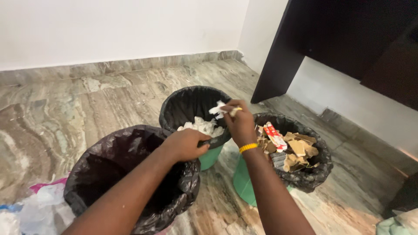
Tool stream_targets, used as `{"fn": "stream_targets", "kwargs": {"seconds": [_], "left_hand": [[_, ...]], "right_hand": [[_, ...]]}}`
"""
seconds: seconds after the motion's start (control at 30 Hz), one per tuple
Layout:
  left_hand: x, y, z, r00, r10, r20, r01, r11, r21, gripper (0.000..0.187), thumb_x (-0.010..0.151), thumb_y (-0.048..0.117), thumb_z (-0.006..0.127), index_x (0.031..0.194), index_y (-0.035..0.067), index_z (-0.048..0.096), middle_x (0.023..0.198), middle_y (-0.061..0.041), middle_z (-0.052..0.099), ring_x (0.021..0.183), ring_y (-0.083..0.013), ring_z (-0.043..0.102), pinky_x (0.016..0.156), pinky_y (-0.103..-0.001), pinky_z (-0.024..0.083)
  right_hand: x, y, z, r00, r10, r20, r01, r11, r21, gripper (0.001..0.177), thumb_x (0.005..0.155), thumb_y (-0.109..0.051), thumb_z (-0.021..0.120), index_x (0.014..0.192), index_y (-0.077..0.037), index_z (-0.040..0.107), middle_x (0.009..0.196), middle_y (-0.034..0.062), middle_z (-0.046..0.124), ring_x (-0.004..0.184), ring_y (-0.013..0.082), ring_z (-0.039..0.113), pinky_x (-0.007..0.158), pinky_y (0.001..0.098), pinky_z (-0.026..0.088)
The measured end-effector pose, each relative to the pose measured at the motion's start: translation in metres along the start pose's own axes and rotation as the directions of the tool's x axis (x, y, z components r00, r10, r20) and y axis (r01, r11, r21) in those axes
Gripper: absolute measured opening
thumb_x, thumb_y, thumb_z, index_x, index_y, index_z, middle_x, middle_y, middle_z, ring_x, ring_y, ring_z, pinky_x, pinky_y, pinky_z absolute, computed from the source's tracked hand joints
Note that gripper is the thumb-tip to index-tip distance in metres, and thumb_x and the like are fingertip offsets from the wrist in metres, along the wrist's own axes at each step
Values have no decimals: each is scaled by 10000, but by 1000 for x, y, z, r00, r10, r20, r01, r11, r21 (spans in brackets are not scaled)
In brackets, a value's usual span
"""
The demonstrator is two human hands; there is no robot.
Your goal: The person sits on the floor and sorts various waste items into three separate bins. They place cardboard and paper packaging into one bin, crumpled tissues into another, and plastic bags and containers into a third bin.
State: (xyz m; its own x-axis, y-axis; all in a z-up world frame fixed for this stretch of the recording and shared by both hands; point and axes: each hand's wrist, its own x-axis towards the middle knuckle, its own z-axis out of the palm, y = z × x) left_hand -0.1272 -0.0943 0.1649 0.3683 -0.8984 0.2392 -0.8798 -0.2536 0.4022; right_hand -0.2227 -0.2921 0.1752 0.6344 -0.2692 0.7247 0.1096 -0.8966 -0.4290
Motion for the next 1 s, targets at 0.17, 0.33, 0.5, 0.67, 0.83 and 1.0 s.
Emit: {"fn": "stream_targets", "kwargs": {"seconds": [0.17, 0.33, 0.5, 0.67, 0.83, 1.0], "left_hand": [[12, -29, 11, 991, 117, -58, -118, 993, -21, 384, 890, 213, 667, 1262, 124, 698, 1240, -147, 698, 1151, -355, 643, 999, -465, 498], [-17, -44, -21, 962, 244, -123, -255, 963, -89, 363, 912, 223, 680, 1240, 67, 682, 1265, -175, 677, 1189, -372, 629, 1022, -451, 494], [-126, -78, -101, 930, 83, -358, -179, 953, -243, 315, 934, 172, 669, 1231, 71, 709, 1295, -137, 712, 1225, -283, 663, 1062, -392, 495], [-302, -155, -166, 727, -390, -565, 198, 907, -371, 321, 979, 122, 603, 1279, 90, 712, 1250, -83, 739, 1147, -191, 692, 1009, -318, 511], [-479, -218, -145, 406, -670, -621, 365, 742, -562, 426, 979, 227, 654, 1375, 70, 626, 1366, -107, 667, 1261, -213, 618, 1060, -343, 472], [-561, -239, -84, 396, -664, -634, 562, 722, -404, 884, 778, 320, 851, 1533, 110, 443, 1524, -160, 499, 1419, -297, 457, 1157, -417, 367]], "right_hand": [[12, -11, 19, 955, -115, 273, 135, 989, -57, 149, 963, -138, 712, 1043, -34, 784, 1195, 155, 707, 1069, 345, 682, 912, 406, 531], [12, -91, 6, 972, -192, 137, 187, 981, 49, 139, 928, -107, 715, 1024, -24, 773, 1154, 148, 733, 1066, 298, 713, 906, 380, 560], [-5, -225, 3, 967, -248, 57, 225, 937, 266, 132, 967, -99, 692, 1061, -43, 766, 1181, 106, 734, 1006, 240, 736, 856, 338, 569], [-36, -333, 54, 843, -483, 238, 281, 771, 571, 242, 972, -91, 718, 1212, -66, 725, 1331, 117, 679, 1214, 259, 693, 1004, 346, 565], [-57, -397, 175, 572, -688, 447, 285, 677, 678, 875, 837, -132, 860, 1577, -125, 395, 1552, 183, 497, 1398, 361, 514, 1142, 461, 464], [-99, -439, 295, 300, -538, 788, 434, 813, 389, 1444, 530, -114, 990, 1588, -290, 24, 1642, 234, 192, 1403, 463, 379, 1098, 490, 422]]}}
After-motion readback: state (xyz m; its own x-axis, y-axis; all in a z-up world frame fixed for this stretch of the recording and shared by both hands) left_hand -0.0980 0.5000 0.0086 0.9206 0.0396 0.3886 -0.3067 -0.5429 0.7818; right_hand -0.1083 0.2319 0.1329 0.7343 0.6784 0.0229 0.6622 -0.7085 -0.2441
